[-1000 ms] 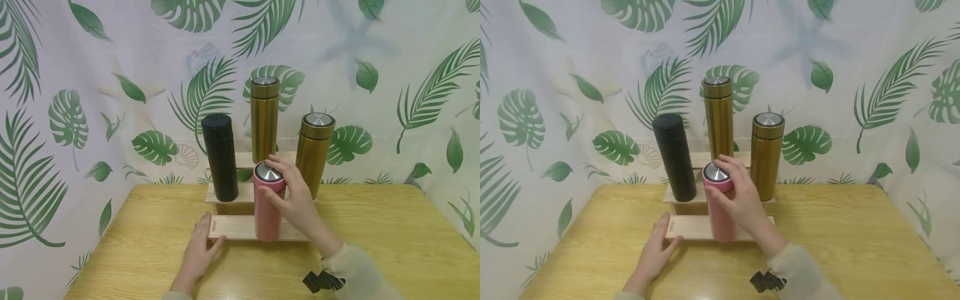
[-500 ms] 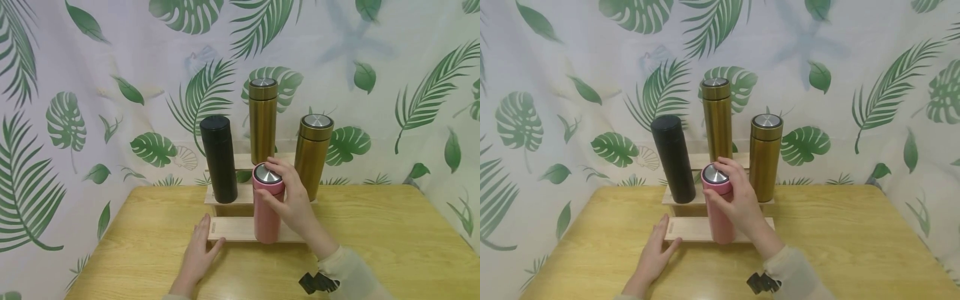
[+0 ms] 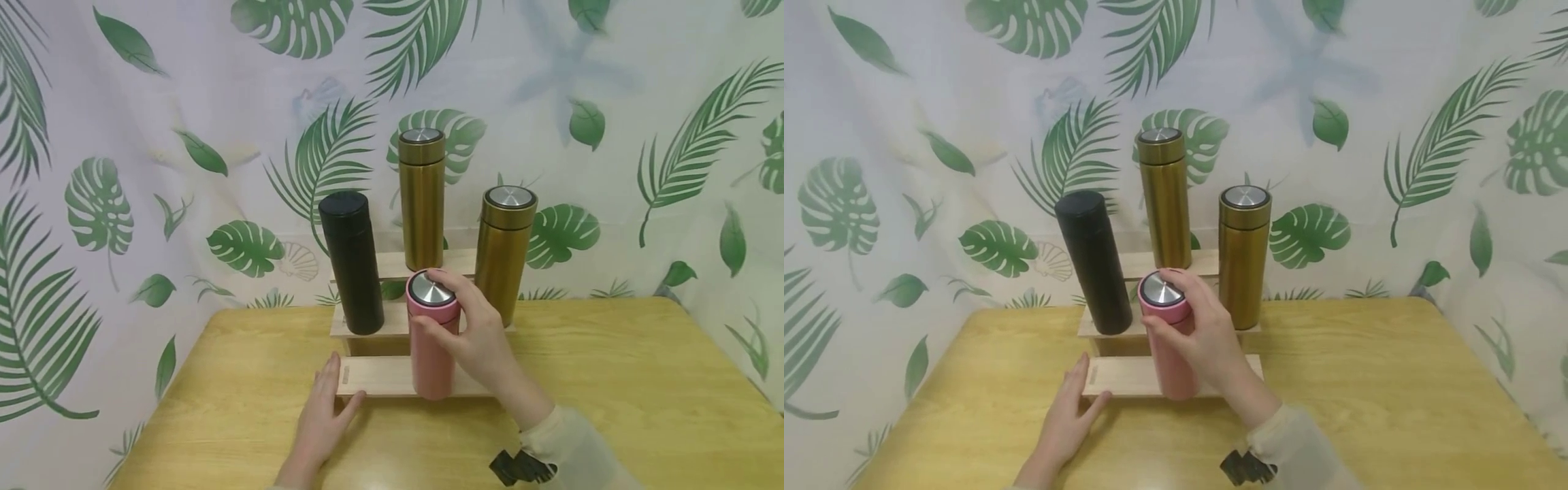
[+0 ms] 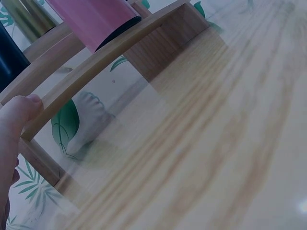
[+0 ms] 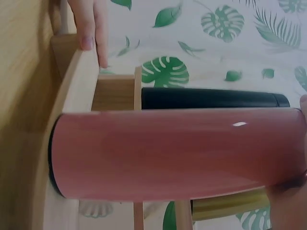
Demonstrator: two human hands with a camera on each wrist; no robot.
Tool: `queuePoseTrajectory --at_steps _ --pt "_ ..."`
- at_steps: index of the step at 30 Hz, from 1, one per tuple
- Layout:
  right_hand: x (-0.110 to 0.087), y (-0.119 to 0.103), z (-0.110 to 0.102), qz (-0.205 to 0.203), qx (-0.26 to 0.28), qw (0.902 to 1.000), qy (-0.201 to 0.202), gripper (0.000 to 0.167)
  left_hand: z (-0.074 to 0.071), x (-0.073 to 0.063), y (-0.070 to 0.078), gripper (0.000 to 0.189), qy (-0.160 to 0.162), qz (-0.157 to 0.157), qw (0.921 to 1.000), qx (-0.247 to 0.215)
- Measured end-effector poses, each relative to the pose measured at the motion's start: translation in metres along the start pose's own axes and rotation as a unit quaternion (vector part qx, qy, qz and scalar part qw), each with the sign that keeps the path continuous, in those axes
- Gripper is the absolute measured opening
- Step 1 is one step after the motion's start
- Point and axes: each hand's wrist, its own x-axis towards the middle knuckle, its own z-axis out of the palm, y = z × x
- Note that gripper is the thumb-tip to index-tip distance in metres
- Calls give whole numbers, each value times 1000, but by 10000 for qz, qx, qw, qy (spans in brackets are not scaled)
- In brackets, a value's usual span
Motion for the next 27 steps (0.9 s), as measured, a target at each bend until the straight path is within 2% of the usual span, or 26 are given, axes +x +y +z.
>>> queuePoseTrajectory --at_steps 5,9,11,16,21,27 --pt "-5 -3 -3 -398 -36 9991 115 64 0 -1 1 84 -3 -24 10000 20" --pt "-9 -5 -11 -741 143 9966 329 62 -1 -1 3 84 -23 -11 10000 6" --pt "-10 -6 -17 -900 253 9946 456 66 -1 -1 3 84 -27 -2 10000 -7" --pt "-14 -9 -42 -1058 115 9924 611 69 -1 -1 3 85 -32 -7 10000 -20" --pt "-22 -6 -67 -992 -120 9924 715 73 0 -1 1 86 -63 -72 10000 1" --pt "-33 2 -94 -615 -444 9938 814 73 0 -2 0 86 -78 -120 9999 -18"
